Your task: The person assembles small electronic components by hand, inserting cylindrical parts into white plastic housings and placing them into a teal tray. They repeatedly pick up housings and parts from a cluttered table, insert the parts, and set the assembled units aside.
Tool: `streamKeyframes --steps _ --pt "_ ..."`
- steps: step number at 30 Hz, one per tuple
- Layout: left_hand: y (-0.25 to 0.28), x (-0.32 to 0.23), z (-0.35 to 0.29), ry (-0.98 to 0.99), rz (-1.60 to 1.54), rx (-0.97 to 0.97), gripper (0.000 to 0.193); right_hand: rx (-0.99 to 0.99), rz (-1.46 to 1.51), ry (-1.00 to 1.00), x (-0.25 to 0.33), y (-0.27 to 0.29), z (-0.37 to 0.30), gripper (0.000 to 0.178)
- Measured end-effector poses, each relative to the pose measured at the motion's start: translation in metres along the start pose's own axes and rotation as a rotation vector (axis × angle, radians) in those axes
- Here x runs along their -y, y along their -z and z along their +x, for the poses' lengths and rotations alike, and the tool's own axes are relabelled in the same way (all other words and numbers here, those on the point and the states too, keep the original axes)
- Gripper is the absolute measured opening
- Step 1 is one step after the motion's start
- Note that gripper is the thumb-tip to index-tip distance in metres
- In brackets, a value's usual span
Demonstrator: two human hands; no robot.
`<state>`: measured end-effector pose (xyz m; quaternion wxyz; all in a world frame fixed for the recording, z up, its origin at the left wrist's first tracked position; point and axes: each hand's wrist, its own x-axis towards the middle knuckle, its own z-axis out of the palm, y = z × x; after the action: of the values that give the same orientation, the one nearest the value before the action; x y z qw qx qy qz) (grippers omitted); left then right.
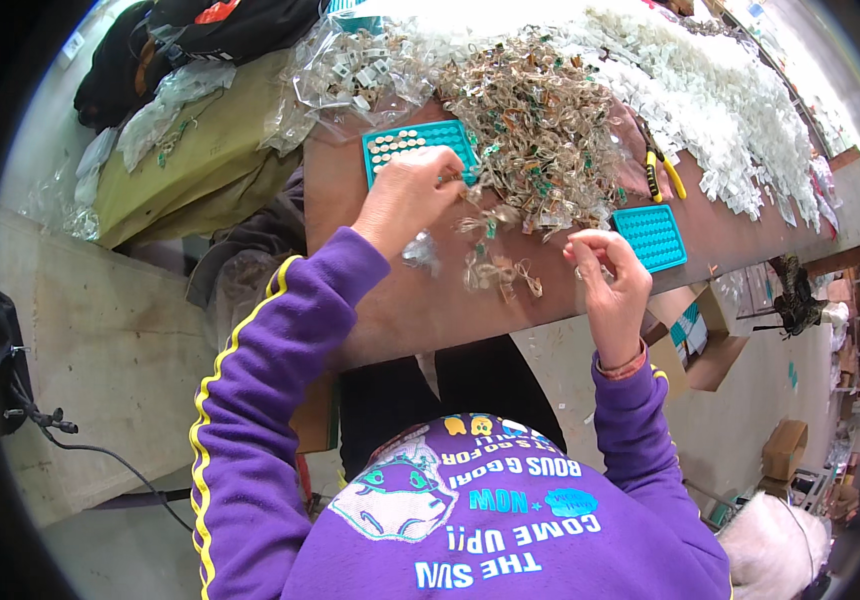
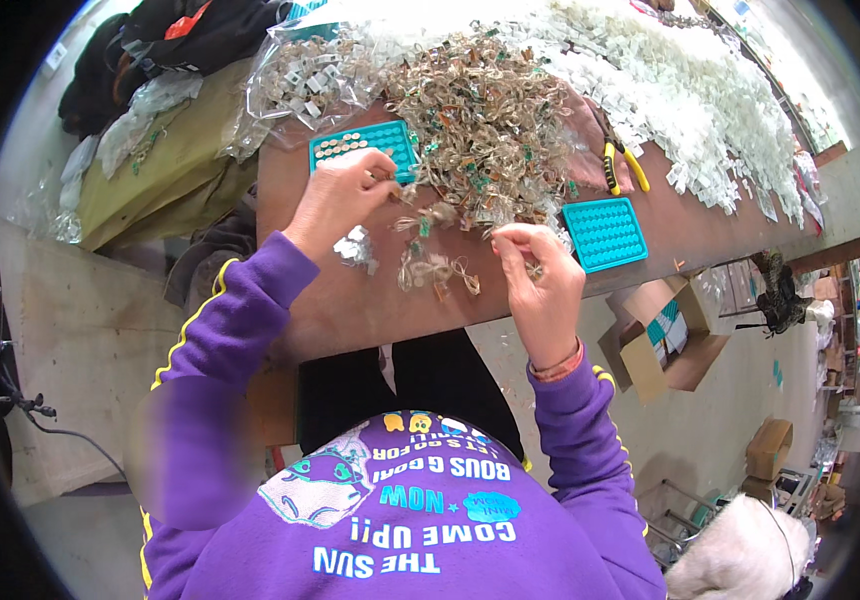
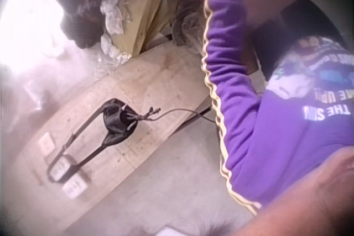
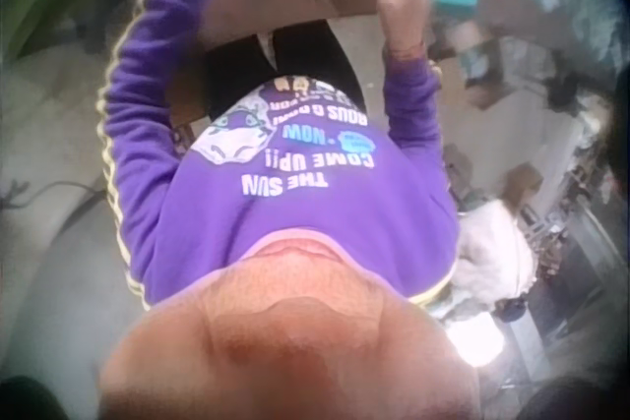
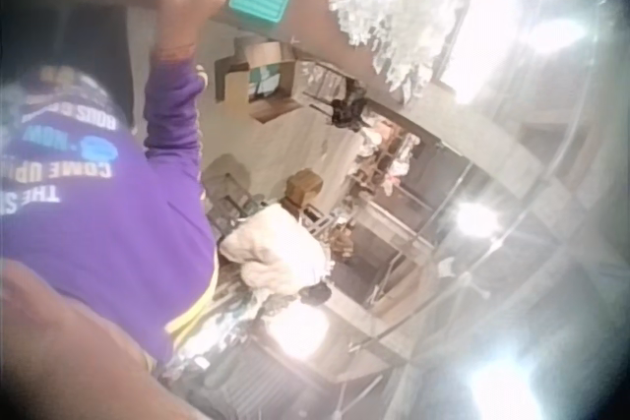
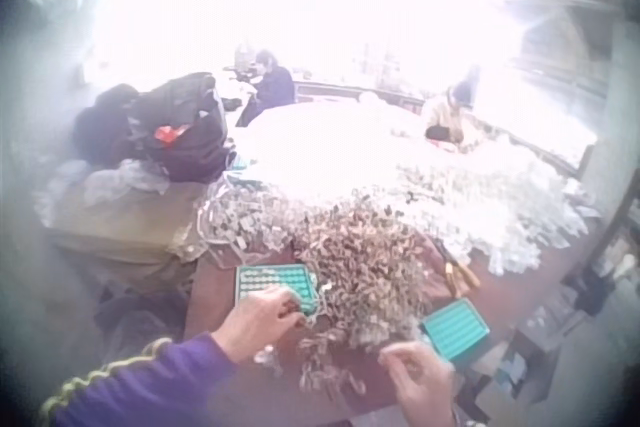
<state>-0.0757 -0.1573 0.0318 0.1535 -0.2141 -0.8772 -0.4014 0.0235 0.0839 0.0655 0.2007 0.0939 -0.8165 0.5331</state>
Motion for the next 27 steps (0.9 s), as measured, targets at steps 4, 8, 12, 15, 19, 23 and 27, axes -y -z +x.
streamKeyframes --steps 4,8,12,15,19,23,27 --pt "0.015 -0.002 -0.005 0.064 -0.088 -0.068 0.017 0.064 -0.072 0.095 0.002 -0.02 0.016 0.01" --pt "0.03 -0.007 -0.013 0.284 -0.255 -0.073 0.014 0.13 -0.186 0.231 0.0 -0.038 0.031 0.012" --pt "0.041 -0.009 -0.014 0.347 -0.666 -0.191 0.015 0.155 -0.164 0.226 0.001 -0.052 0.037 0.016" --pt "0.043 -0.017 -0.019 0.337 -0.882 -0.102 0.017 0.152 -0.016 0.211 0.007 -0.063 0.043 0.027" --pt "0.042 -0.04 -0.043 0.39 -1.107 -0.034 0.019 0.324 0.296 0.059 0.015 -0.065 0.049 0.031" --pt "0.039 -0.058 -0.06 0.368 -1.049 -0.085 0.018 0.581 0.575 -0.302 0.023 -0.058 0.031 0.019" --pt "0.037 -0.067 -0.068 0.356 -0.774 -0.094 0.015 0.549 0.537 -0.358 0.029 -0.048 0.021 0.01"
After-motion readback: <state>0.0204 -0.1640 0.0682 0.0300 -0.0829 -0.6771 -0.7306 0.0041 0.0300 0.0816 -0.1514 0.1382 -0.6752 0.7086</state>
